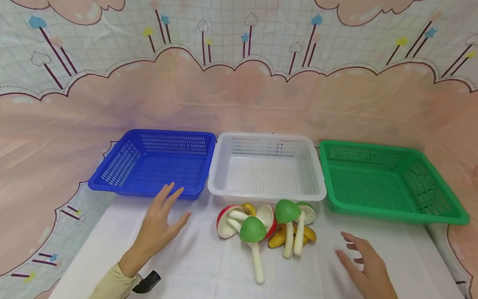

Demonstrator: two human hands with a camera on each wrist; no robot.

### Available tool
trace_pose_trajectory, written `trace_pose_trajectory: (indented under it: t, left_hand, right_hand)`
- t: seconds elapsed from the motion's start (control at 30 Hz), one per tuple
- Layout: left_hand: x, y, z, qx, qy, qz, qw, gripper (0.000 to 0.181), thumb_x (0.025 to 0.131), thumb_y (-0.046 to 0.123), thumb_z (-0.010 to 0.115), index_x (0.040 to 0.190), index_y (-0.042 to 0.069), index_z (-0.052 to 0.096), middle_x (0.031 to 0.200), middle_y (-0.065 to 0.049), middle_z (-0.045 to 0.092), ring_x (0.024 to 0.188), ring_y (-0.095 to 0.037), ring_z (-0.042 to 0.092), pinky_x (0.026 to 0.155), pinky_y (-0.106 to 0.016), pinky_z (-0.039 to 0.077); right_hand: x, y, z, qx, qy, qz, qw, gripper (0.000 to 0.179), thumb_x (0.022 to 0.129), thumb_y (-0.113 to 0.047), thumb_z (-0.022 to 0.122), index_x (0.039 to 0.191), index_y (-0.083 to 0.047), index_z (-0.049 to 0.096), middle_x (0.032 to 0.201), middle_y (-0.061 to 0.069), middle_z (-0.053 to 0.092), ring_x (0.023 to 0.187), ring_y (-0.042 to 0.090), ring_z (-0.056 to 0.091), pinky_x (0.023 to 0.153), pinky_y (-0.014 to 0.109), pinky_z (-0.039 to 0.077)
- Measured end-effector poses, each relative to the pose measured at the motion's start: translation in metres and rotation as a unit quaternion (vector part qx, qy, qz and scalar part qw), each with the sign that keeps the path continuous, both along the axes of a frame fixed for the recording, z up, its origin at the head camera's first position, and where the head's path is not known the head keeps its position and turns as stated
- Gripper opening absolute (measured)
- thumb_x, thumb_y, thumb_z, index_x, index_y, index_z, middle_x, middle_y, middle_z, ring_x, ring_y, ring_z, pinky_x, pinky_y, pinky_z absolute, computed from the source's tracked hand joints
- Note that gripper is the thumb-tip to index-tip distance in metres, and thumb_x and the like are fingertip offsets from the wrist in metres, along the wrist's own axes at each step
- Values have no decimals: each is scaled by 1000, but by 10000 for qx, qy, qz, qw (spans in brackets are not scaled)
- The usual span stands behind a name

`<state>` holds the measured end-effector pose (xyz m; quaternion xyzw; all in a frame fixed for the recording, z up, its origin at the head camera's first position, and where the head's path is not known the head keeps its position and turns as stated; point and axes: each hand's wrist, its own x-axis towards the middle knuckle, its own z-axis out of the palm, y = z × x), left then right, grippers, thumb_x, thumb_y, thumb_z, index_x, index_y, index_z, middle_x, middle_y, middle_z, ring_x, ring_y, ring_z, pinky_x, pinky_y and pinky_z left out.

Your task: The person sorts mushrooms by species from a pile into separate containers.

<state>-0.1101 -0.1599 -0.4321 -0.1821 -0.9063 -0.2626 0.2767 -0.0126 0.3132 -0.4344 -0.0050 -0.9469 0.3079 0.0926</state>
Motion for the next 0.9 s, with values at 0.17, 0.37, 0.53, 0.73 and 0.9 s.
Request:
trace_pose_trajectory:
  t: [0.17,0.37,0.53,0.73,0.9]
  left_hand:
    - [-10,8,3,53,-10,-115,9999,64,74,26,77,130,7,55,142,-18,43,132,-39,36,100,-61,33]
    - [-21,19,8,35,-291,-216,9993,61,79,30,74,133,9,54,144,-17,41,135,-35,33,101,-60,33]
    - [-29,26,9,64,-586,-233,9980,58,83,31,71,134,10,53,146,-16,39,137,-33,30,102,-60,33]
    - [-38,34,9,74,-886,-304,9956,57,86,32,67,136,10,51,149,-14,35,138,-33,28,102,-60,32]
    - [-46,40,7,96,-916,-320,9952,56,88,34,64,136,8,51,148,-15,35,138,-33,28,104,-57,32]
  right_hand:
    - [-2,-10,2,-183,-327,-114,9992,42,90,-28,65,127,-11,54,115,11,59,88,-18,48,62,21,51]
    - [-6,-21,3,-316,-852,-218,9956,46,91,-35,63,128,-10,52,115,13,61,83,-12,54,62,22,51]
    - [-8,-30,1,-553,-943,-180,9938,44,90,-34,63,126,-10,53,113,12,61,84,-8,56,64,22,52]
    - [-11,-40,-2,-839,-1135,-288,9896,42,90,-33,65,124,-10,55,112,10,62,84,-2,59,64,23,51]
    - [-16,-49,-5,-1360,-1364,-317,9808,44,90,-31,65,124,-6,53,111,13,62,83,6,63,63,25,54]
